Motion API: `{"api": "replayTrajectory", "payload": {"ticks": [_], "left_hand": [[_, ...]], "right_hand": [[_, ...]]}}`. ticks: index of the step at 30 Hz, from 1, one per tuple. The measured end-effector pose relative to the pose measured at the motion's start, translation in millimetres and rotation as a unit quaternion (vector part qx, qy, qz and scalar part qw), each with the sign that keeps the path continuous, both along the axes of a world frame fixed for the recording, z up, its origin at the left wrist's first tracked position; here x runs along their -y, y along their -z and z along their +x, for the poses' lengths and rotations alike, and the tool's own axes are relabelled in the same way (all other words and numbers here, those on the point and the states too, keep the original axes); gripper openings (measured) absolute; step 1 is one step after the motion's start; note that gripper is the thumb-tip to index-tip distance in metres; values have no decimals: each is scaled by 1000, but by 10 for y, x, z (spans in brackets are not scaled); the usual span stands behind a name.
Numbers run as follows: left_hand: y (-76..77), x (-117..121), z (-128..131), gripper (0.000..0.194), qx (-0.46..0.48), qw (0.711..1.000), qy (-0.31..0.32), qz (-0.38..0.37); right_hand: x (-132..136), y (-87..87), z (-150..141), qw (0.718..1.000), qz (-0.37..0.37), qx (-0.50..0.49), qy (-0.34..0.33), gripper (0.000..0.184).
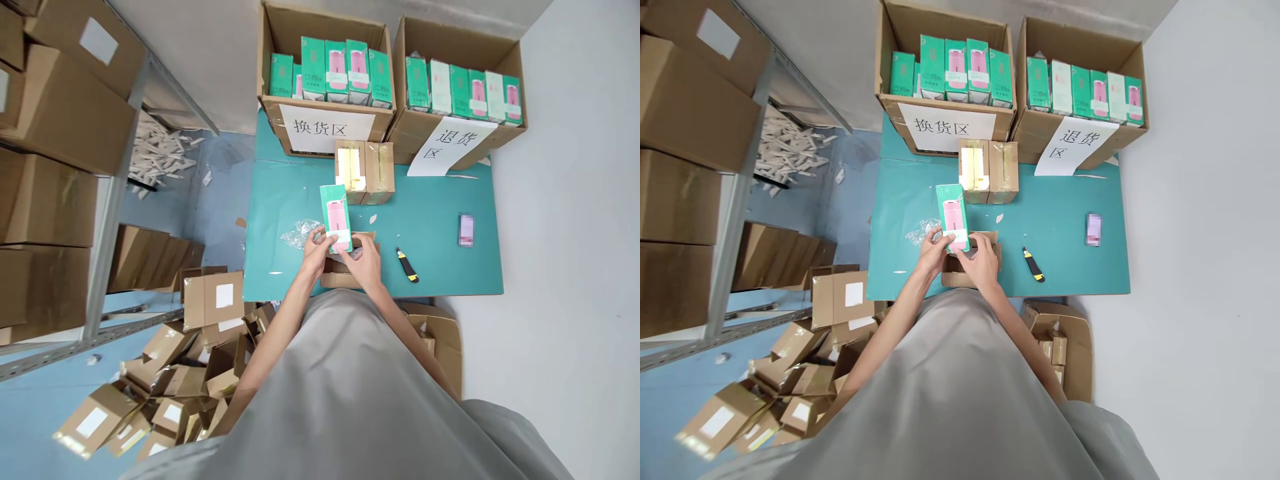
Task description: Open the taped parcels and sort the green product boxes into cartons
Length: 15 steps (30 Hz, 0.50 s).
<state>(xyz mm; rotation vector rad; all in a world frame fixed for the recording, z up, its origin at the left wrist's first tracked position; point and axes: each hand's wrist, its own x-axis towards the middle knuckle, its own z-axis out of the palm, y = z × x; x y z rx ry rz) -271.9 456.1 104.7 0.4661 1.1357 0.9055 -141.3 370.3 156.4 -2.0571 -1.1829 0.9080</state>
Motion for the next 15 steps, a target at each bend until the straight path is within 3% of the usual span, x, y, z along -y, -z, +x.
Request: {"api": "replayTrajectory", "payload": {"ticks": [4, 8, 10, 12, 13, 15], "left_hand": [[-23, 26, 46, 76, -28, 999, 8, 28], [-77, 53, 92, 78, -61, 994, 29, 84], [-106, 48, 79, 73, -58, 993, 28, 99], [-128, 29, 33, 65, -31, 995, 22, 89], [-134, 17, 0, 61, -9, 997, 18, 74], [-134, -2, -70, 57, 40, 999, 14, 27]], "right_hand": [[-29, -85, -151, 982, -32, 179, -60, 55], [-98, -38, -196, 973, -72, 212, -57, 56], [-131, 27, -144, 988, -48, 147, -3, 55], [-151, 106, -49, 998, -2, 3, 65, 54], [-154, 146, 5, 991, 19, -91, 99, 53], [-148, 219, 106, 947, 46, -279, 150, 54]]}}
